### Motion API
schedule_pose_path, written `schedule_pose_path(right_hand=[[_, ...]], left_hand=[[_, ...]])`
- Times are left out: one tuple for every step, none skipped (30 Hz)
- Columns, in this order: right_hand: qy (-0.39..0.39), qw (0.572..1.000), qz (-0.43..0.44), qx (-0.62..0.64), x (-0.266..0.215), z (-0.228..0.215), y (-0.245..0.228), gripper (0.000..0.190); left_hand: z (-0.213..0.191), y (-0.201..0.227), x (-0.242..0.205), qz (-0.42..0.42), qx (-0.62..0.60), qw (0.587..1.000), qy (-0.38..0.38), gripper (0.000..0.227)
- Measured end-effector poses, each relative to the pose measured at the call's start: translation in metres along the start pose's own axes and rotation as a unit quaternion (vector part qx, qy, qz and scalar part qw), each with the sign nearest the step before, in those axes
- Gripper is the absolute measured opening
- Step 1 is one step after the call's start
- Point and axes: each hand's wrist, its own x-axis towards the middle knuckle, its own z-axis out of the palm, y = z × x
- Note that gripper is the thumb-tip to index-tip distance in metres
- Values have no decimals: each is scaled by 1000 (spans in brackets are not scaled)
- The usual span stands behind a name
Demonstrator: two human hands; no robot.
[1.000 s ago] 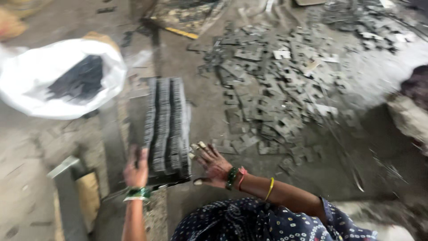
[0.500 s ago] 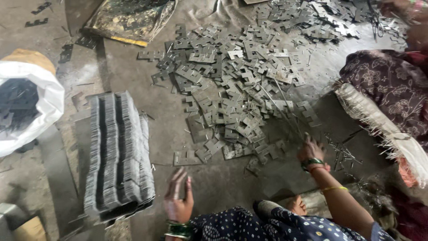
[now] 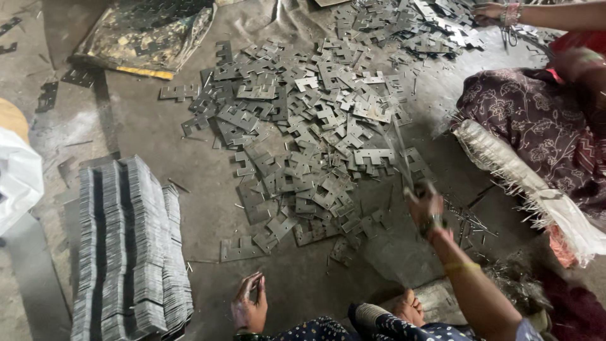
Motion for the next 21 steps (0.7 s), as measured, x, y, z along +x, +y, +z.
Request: schedule_pose_path(right_hand=[[-7,995,94,11,22,2,-11,56],[-14,982,188,23,49,3,-23,79],[13,992,115,45,75,2,-31,67],[42,996,42,68,98,2,-38,55],[-20,992,79,96,124,2,-46,53],[-81,982,114,123,143,3,-51,52],[-74,985,130,87,156,7,-53,50],[-67,986,146,50,167,12,-57,49],[-61,985,160,14,173,19,-60,48],[-56,989,140,1,176,26,-61,47],[-53,991,122,-14,172,33,-57,47],[-49,993,104,-28,165,41,-55,47],[-35,996,81,-28,153,53,-52,55],[-21,998,59,-27,133,61,-47,65],[-60,996,49,-47,112,61,-40,74],[-100,992,40,-67,86,61,-35,84],[-133,987,53,-71,59,57,-29,87],[-165,981,66,-75,32,51,-25,90],[-180,979,67,-64,4,42,-23,88],[-195,977,69,-53,-21,33,-23,86],[-212,975,36,-49,-45,23,-24,87]], left_hand=[[2,-4,-1,1,3,1000,1,16],[4,-8,-1,1,6,1000,3,16],[6,-12,-2,2,20,1000,6,15],[7,-16,-3,4,34,999,9,15],[9,-19,-4,5,47,999,13,14],[10,-21,-4,6,46,999,24,14],[11,-23,-4,6,45,998,36,13],[11,-25,-3,6,45,998,47,13],[10,-27,-3,9,37,998,46,13],[10,-28,-1,12,30,998,45,13],[10,-28,-4,13,23,999,42,12],[11,-27,-4,-3,30,999,37,12],[11,-27,-2,-18,35,999,31,13],[11,-27,0,-34,40,998,24,13],[13,-25,1,-22,35,999,26,12],[14,-23,2,-10,31,999,29,12],[16,-20,5,4,26,999,32,11],[19,-16,8,3,18,999,27,10],[22,-12,11,2,9,1000,22,9],[24,-7,12,0,0,1000,16,8],[25,-3,12,12,-14,1000,12,8]])
